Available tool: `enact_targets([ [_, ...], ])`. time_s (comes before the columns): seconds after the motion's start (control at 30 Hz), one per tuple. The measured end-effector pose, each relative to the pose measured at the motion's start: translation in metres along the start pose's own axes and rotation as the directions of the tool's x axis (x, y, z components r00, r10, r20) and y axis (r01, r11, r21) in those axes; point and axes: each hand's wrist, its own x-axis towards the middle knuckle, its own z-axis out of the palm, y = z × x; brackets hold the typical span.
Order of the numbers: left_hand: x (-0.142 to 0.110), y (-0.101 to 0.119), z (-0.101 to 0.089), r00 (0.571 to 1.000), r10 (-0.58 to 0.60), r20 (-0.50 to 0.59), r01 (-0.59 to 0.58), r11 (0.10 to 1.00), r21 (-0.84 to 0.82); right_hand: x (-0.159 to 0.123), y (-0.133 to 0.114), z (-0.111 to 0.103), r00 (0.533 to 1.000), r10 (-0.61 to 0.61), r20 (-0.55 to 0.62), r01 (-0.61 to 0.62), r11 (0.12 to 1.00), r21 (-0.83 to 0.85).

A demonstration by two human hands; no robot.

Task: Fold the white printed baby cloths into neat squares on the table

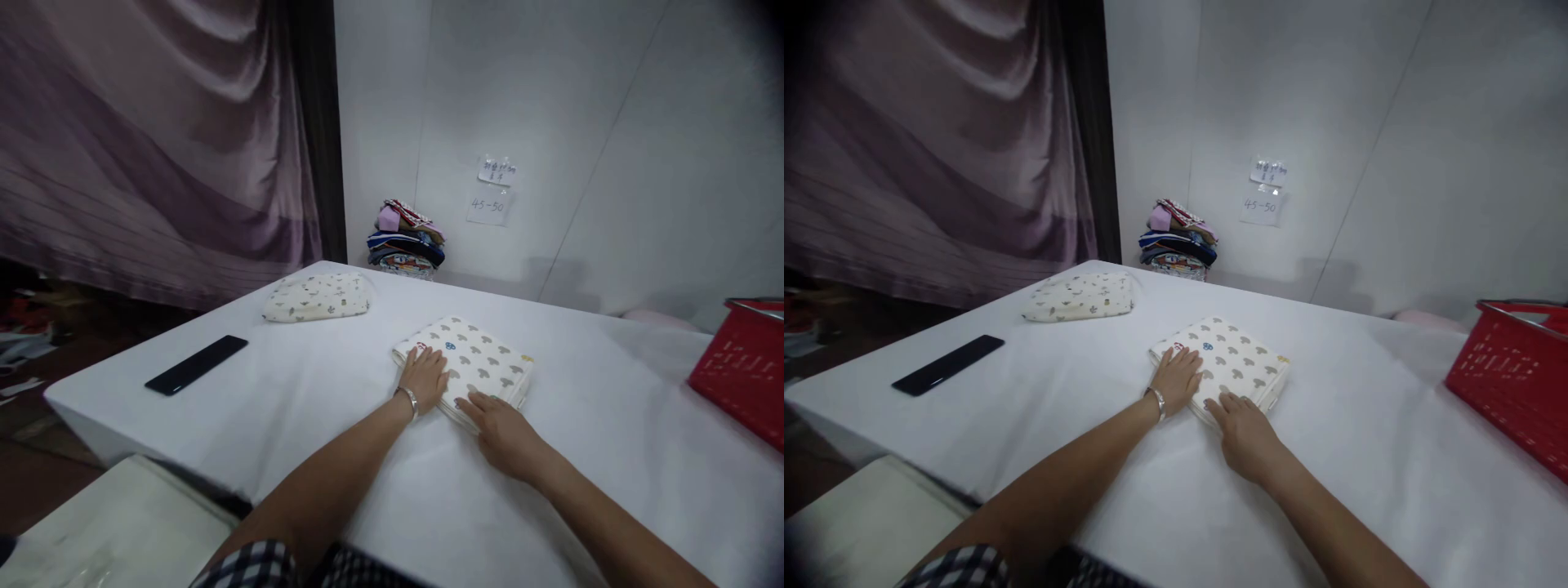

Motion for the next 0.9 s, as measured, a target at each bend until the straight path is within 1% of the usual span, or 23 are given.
enact_targets([
  [0.07,0.0,0.0,0.0,1.0,-0.021,-0.009,0.021,1.0,0.009,0.009,0.0,-0.016,0.999,-0.019,0.05,0.011,0.988,0.156],
  [0.1,0.0,0.001,-0.001,0.999,-0.03,-0.013,0.03,0.999,0.013,0.018,0.002,-0.023,0.999,-0.015,0.043,0.005,0.975,0.22],
  [0.13,-0.001,0.001,-0.001,0.999,-0.037,-0.015,0.038,0.999,0.015,0.028,0.006,-0.028,1.0,0.01,0.012,-0.013,0.966,0.258],
  [0.2,-0.001,0.003,-0.001,0.999,-0.045,-0.011,0.045,0.999,0.014,0.052,0.02,-0.029,0.991,0.102,-0.086,-0.079,0.969,0.232],
  [0.23,-0.001,0.003,-0.001,0.999,-0.046,-0.008,0.046,0.999,0.011,0.064,0.03,-0.026,0.979,0.155,-0.13,-0.129,0.974,0.185],
  [0.27,-0.001,0.003,-0.001,0.999,-0.046,-0.003,0.046,0.999,0.007,0.074,0.041,-0.02,0.968,0.206,-0.146,-0.189,0.974,0.124],
  [0.3,-0.001,0.003,-0.001,0.999,-0.046,0.002,0.046,0.999,0.003,0.082,0.054,-0.012,0.953,0.274,-0.127,-0.267,0.961,0.067],
  [0.37,-0.001,0.003,-0.002,0.999,-0.048,0.014,0.048,0.999,-0.006,0.091,0.077,0.003,0.912,0.41,-0.014,-0.41,0.912,0.009],
  [0.43,-0.001,0.002,-0.002,0.998,-0.051,0.025,0.051,0.999,-0.014,0.093,0.093,0.015,0.884,0.464,0.064,-0.464,0.886,-0.017],
  [0.5,-0.001,0.003,-0.002,0.998,-0.056,0.031,0.057,0.998,-0.022,0.093,0.099,0.019,0.884,0.459,0.089,-0.459,0.888,-0.027],
  [0.6,0.0,0.004,-0.002,0.997,-0.071,0.035,0.072,0.997,-0.034,0.101,0.094,0.012,0.898,0.433,0.072,-0.433,0.901,-0.026],
  [0.7,0.001,0.005,0.0,0.996,-0.081,0.033,0.083,0.996,-0.037,0.125,0.085,0.004,0.93,0.367,0.026,-0.367,0.93,-0.022],
  [0.77,0.0,0.005,0.0,0.997,-0.078,0.026,0.079,0.996,-0.036,0.145,0.082,0.004,0.956,0.295,0.008,-0.295,0.956,-0.008],
  [0.83,0.0,0.004,0.001,0.997,-0.07,0.024,0.071,0.997,-0.037,0.162,0.084,0.01,0.968,0.25,0.008,-0.251,0.968,0.013],
  [0.9,0.0,0.003,0.001,0.998,-0.06,0.028,0.061,0.997,-0.04,0.174,0.09,0.02,0.967,0.253,0.026,-0.254,0.967,0.029],
])
